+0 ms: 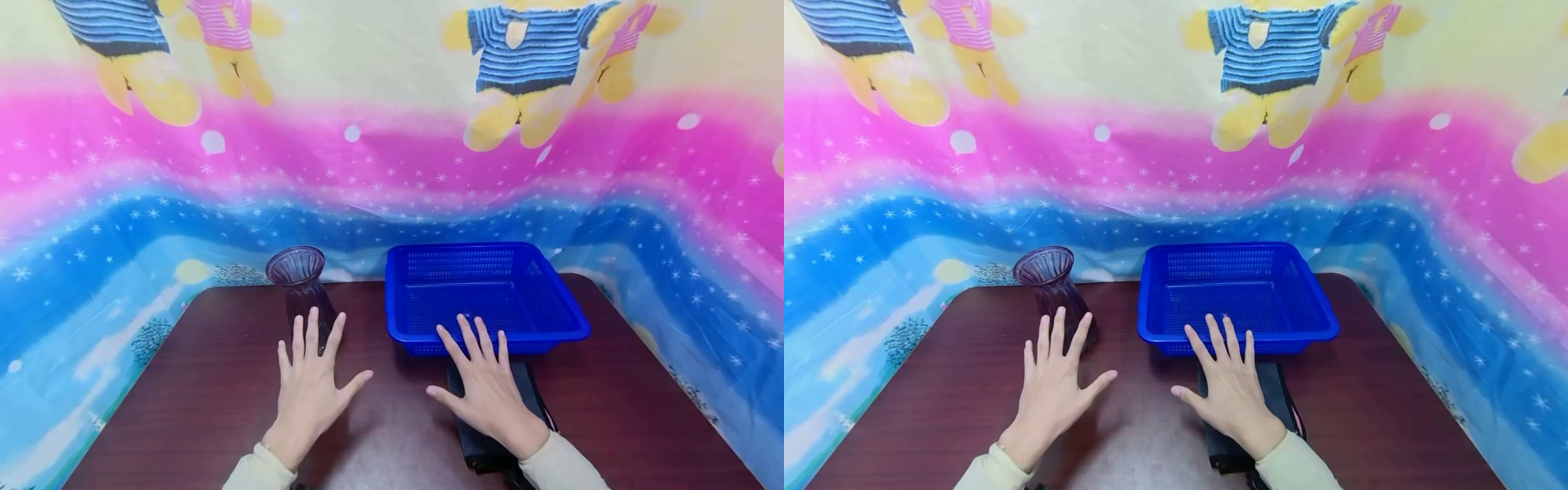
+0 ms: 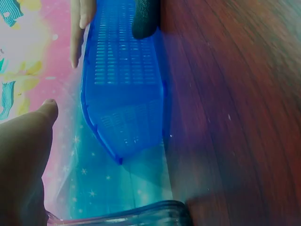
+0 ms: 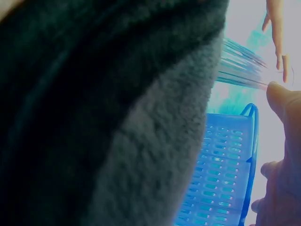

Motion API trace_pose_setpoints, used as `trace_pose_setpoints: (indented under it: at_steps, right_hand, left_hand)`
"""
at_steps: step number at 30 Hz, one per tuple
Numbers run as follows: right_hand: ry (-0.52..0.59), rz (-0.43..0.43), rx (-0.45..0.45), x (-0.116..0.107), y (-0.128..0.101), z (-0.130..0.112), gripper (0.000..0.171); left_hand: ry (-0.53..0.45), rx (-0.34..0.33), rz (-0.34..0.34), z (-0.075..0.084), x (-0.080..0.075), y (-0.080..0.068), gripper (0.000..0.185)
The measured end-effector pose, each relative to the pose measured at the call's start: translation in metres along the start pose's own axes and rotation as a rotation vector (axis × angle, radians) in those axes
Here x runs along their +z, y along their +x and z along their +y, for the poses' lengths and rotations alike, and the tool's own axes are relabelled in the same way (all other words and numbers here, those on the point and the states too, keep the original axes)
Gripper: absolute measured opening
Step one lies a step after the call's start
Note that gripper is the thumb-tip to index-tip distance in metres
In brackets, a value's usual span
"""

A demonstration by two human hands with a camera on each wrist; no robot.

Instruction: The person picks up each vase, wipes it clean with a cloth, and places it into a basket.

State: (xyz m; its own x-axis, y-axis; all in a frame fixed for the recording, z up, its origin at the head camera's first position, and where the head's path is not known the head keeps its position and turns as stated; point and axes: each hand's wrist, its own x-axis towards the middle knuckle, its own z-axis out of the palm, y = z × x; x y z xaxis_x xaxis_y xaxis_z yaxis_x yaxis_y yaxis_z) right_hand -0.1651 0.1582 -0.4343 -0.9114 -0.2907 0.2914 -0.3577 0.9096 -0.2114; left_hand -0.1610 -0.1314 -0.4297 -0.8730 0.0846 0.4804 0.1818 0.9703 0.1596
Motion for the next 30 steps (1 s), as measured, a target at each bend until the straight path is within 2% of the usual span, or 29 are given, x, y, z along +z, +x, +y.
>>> trace_pose_setpoints:
  at_steps: [6, 19, 30]
  right_hand:
    - [-0.011, -0.022, -0.028, -0.007, -0.007, 0.001, 0.096]
    - [-0.021, 0.0, -0.106, -0.01, -0.025, 0.004, 0.094]
    - [-0.045, 0.065, -0.244, -0.007, -0.036, 0.008, 0.096]
  left_hand:
    - [-0.008, 0.017, 0.031, -0.01, -0.003, -0.002, 0.104]
    - [-0.053, 0.064, 0.187, -0.03, -0.003, 0.001, 0.088]
    - [-0.185, -0.023, 0.252, -0.043, -0.005, 0.008, 0.084]
